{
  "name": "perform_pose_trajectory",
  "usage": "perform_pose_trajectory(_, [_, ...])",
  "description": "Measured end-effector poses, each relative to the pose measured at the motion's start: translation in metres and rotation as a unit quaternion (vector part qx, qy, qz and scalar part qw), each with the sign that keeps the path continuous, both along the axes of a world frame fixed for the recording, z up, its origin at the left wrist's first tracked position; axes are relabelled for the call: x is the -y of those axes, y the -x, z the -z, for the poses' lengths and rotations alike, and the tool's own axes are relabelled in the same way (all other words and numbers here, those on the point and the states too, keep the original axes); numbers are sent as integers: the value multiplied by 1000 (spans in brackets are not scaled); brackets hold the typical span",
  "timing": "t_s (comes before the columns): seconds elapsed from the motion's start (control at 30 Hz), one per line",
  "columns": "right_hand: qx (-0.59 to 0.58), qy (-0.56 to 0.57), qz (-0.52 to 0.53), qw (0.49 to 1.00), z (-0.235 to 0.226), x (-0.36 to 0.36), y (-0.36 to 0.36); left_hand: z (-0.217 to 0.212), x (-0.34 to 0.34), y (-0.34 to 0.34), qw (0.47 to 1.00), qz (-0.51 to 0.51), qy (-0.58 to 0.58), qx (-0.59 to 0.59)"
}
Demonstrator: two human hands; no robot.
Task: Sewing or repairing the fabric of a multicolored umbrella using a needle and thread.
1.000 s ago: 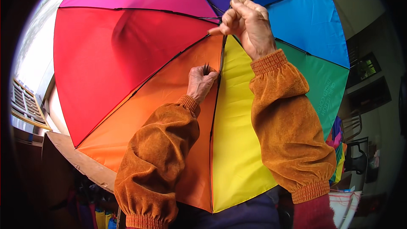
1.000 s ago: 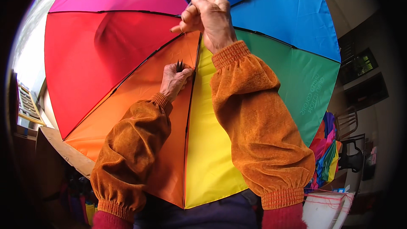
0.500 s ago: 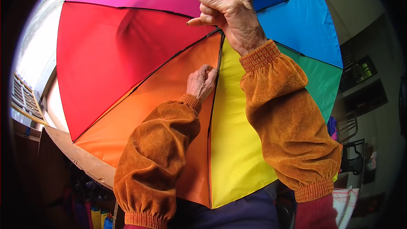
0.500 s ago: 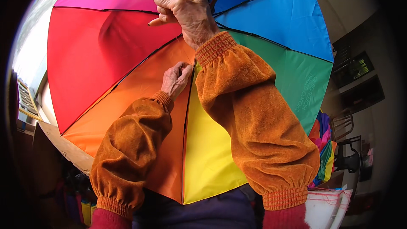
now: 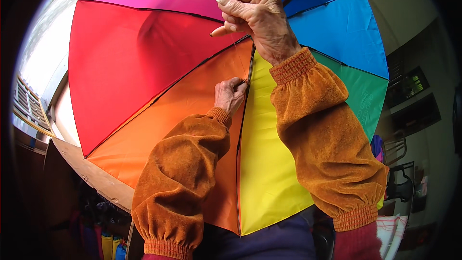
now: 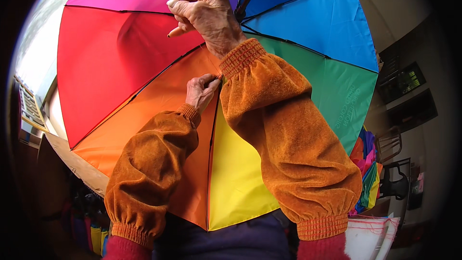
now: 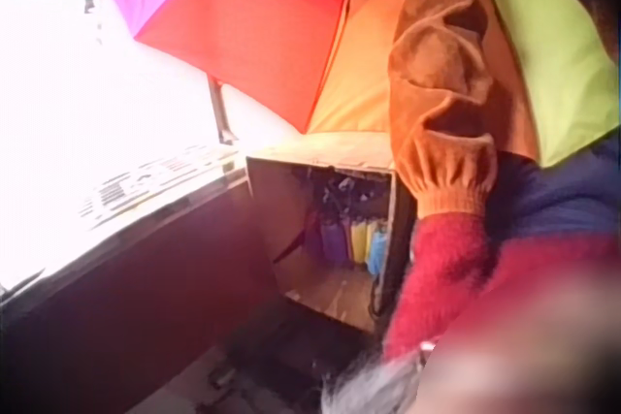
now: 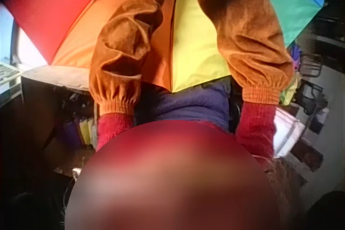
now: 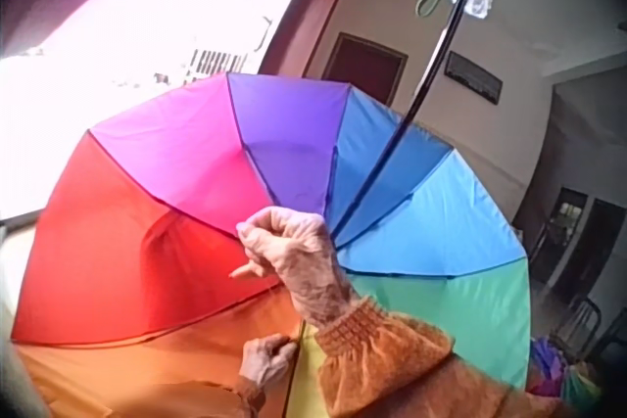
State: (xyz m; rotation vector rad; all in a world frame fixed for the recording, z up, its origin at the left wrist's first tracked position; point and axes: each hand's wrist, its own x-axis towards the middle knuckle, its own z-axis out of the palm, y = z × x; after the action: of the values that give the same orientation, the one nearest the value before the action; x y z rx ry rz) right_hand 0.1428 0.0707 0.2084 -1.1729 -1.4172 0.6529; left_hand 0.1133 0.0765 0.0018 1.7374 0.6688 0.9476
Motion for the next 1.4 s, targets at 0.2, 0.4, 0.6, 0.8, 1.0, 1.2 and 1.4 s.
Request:
perform_pose_trajectory(0.2, [-10,-11,-10,1000,7,1,-5,3,0,-3,1000,6,12,3])
perform_pose_trajectory(0.4, [-59,-81,-80,992,-35,21,-6,-10,-1,-13,994,-24,-17,102])
perform_pose_trajectory(0.6, [-115,-28,58,991,11,68,-41,21,-13,11,996,8,59,-61])
perform_pose_trajectory(0.8, [-184,-23,223,957,80,161,-106,5,49,52,944,160,-17,-287])
perform_pose_trajectory(1.0, [-296,-67,260,917,102,197,-116,2,99,80,930,101,-114,-334])
perform_pose_trajectory(1.2, [-307,-121,269,905,90,218,-133,2,116,90,949,90,-125,-276])
perform_pose_trajectory(1.4, [-284,-191,371,863,70,262,-151,-43,138,86,891,87,434,-99])
